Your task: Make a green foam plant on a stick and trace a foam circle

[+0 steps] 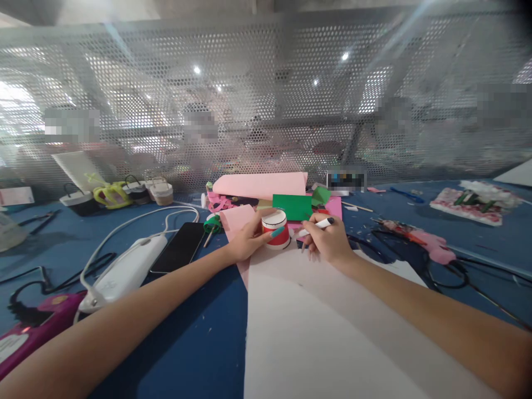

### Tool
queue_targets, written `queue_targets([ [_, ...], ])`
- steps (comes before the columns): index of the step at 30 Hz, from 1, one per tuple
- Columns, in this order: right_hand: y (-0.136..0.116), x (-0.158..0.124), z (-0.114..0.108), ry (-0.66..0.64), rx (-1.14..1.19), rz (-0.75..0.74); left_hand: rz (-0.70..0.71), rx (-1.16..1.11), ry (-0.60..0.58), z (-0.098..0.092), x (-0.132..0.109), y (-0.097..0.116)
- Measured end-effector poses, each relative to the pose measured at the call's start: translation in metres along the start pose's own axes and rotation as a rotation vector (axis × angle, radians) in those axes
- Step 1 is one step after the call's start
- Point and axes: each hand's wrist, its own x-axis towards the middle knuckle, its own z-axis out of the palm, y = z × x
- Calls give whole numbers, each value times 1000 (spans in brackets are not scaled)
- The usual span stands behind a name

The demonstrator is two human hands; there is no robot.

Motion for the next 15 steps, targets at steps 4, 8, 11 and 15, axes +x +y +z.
queue_targets([
  [4,-3,-3,0,-7,-10,-1,12,16,6,0,0,0],
  [8,-2,-5,0,-26,-35,-34,11,3,2,0,1,0],
  [11,-1,-7,0,-44,-63,-64,-2,3,6,0,0,-1],
  [15,-1,-10,-1,-62,-103,-122,-7,-3,10,0,-1,-3],
])
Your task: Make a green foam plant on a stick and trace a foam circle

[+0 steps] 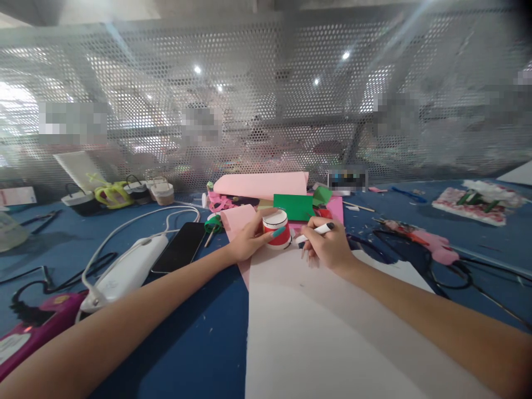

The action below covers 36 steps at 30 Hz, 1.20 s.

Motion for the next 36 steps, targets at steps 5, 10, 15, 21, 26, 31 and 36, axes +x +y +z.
queue_targets([
  [5,-2,-5,1,-30,-26,-47,7,5,-14,-1,0,0],
  [10,-3,-6,2,-48,-63,-68,17,28,0,-1,0,3],
  [15,-4,-7,2,-75,-66,-98,16,16,-10,-1,0,1],
  [21,-4,-7,2,-107,-40,-163,18,-9,-19,-1,0,0],
  [26,-4,-8,1,-83,-81,-218,34,-32,-23,0,0,0],
  [31,-4,-11,-1,-18,-40,-301,25,-26,-22,1,0,2],
  [36,-5,-11,-4,-58,10,-359,55,-8,-6,2,0,3],
])
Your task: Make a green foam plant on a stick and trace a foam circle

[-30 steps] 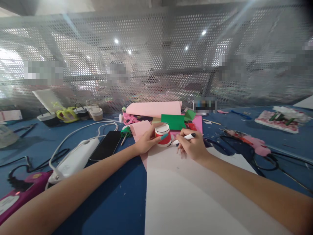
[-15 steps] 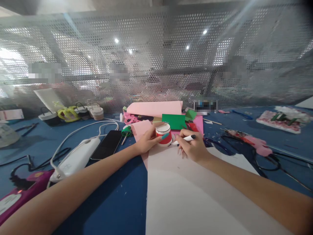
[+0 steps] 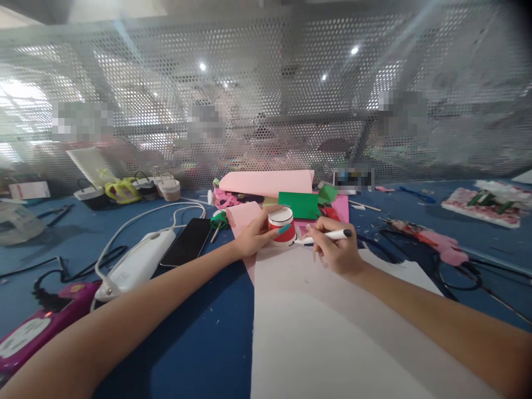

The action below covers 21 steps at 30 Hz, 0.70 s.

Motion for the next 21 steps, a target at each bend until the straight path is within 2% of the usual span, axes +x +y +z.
queue_targets([
  [5,-3,1,2,-209,17,-4,-7,-5,-8,0,-1,0],
  [9,-7,0,5,-332,-67,-90,-30,-7,-3,1,-1,2],
  [15,-8,-1,6,-357,-129,-190,-20,-5,-9,2,0,6],
  [21,-6,0,7,-395,-180,-264,-4,-7,-14,0,0,-2],
])
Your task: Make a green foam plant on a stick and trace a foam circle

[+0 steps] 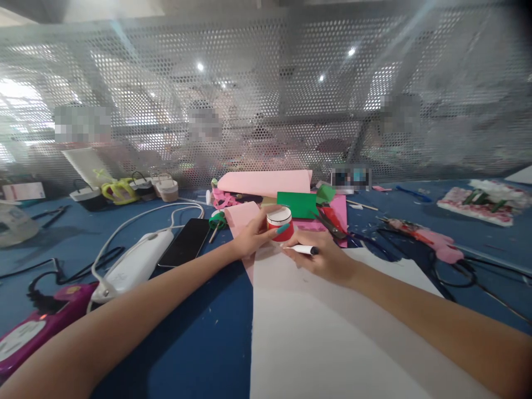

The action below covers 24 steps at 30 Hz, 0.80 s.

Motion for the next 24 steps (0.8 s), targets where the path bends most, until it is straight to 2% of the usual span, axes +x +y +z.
queue_targets([
  [10,-1,-1,2,-82,-130,-20,-20,-41,-4,0,0,-1],
  [24,3,-1,-6,7,-54,54,-55,-9,-2,-1,-1,1],
])
